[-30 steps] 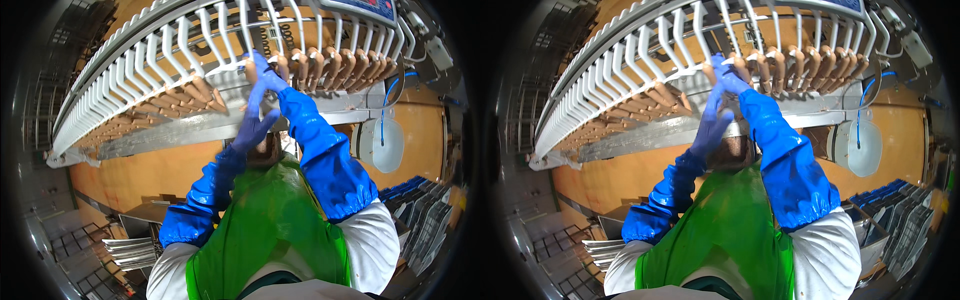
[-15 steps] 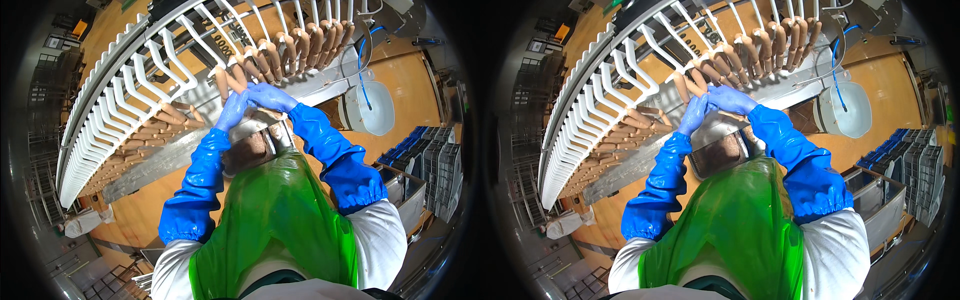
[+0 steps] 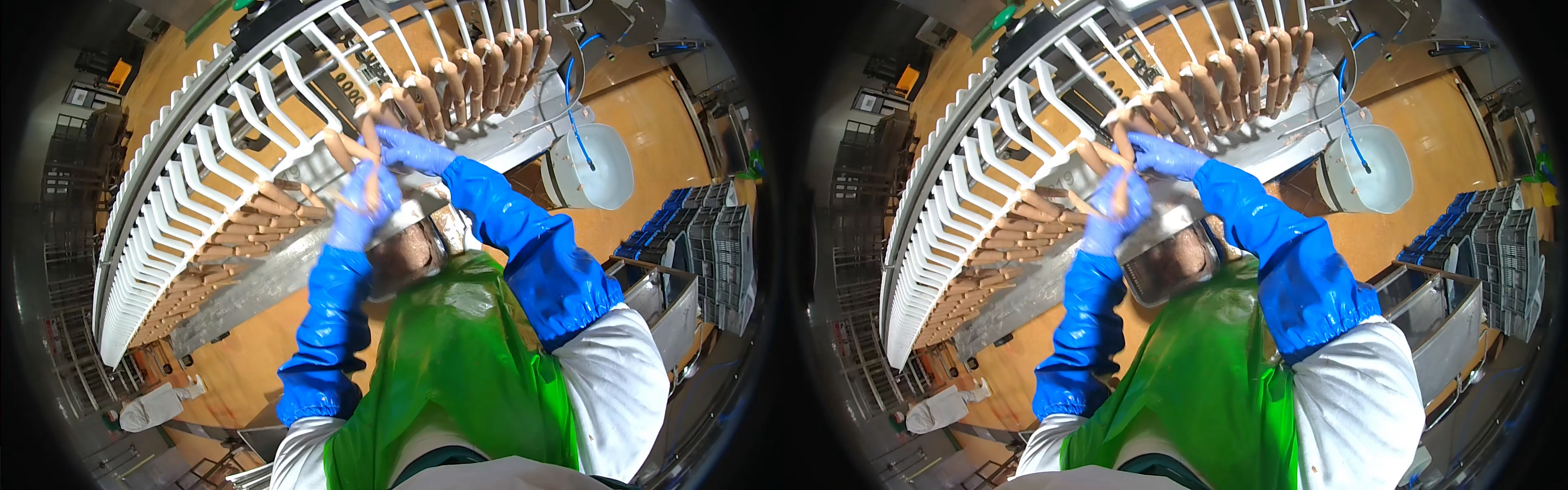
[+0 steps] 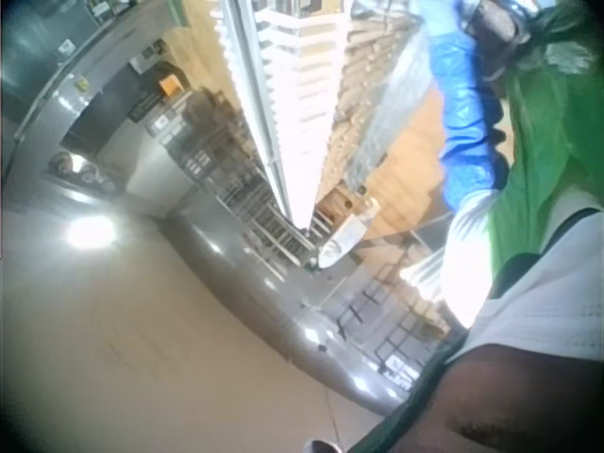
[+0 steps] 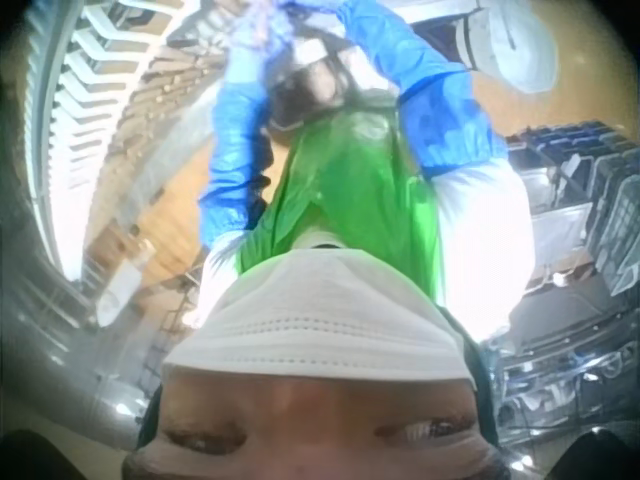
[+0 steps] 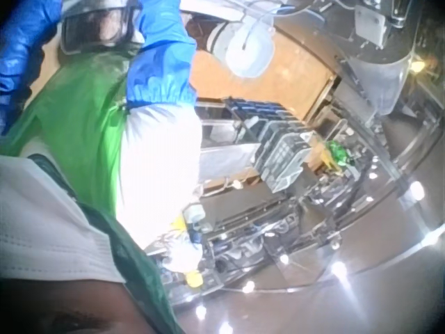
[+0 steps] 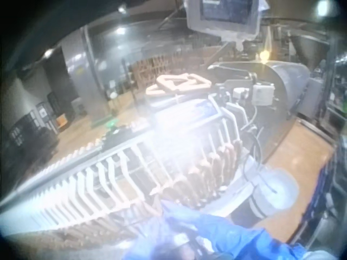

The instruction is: The person fills sausage casings with ground meat using a manual stuffer, then ties off each filled casing with string and places them on a rotating rack. The process is repeated continuously throughout the clip.

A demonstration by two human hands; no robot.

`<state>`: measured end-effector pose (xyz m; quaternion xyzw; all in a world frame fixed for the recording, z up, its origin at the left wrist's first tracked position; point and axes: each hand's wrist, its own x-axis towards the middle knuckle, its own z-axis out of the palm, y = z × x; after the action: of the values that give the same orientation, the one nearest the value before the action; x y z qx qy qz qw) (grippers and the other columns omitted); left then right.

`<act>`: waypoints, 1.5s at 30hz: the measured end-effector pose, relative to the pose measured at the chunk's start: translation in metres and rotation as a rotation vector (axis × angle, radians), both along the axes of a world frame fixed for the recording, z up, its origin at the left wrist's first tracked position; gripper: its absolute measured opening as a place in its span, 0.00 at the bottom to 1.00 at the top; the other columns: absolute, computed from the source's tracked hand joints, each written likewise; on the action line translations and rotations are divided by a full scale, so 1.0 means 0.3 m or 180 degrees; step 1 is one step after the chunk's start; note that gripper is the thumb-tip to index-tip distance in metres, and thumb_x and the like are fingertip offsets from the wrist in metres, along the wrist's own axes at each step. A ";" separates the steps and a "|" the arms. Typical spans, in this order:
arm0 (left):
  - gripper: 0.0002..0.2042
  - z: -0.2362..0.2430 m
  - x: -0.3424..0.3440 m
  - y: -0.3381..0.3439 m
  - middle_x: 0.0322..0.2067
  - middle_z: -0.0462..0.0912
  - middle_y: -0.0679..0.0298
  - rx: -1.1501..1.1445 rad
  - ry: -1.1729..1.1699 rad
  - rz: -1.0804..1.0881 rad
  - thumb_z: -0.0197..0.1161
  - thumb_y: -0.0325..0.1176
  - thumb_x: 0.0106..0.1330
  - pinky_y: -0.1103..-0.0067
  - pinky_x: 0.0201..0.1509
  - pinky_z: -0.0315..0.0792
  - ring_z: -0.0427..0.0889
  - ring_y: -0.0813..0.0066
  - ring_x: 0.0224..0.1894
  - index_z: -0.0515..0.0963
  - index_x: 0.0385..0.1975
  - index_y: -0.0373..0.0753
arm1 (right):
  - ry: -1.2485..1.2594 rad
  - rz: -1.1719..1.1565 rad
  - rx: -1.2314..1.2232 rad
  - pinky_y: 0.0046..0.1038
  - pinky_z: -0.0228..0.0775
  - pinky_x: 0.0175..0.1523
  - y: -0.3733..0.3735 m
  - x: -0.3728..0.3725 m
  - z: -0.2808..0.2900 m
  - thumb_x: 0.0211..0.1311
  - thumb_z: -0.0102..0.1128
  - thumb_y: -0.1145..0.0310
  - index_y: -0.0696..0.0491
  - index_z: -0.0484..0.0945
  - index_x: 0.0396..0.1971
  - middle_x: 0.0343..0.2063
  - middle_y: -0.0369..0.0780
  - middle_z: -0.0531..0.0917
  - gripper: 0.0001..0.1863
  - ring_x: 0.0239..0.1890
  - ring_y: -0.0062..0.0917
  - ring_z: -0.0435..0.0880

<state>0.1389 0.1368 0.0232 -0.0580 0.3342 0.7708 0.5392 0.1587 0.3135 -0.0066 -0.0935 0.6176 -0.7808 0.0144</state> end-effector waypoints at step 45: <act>0.25 0.016 0.145 1.266 0.34 0.79 0.53 -0.0996 0.4484 0.0716 0.56 0.54 0.65 0.69 0.37 0.73 0.79 0.59 0.35 0.74 0.41 0.33 | -0.0341 -0.1502 0.0819 0.34 0.61 0.67 1.026 0.429 -0.107 0.72 0.50 0.49 0.57 0.62 0.67 0.62 0.42 0.71 0.33 0.61 0.32 0.71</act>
<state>0.1825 0.5166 0.0280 0.3414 0.7001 0.6192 0.0992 0.2874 0.6212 -0.0387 0.0970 0.7149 -0.6814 -0.1235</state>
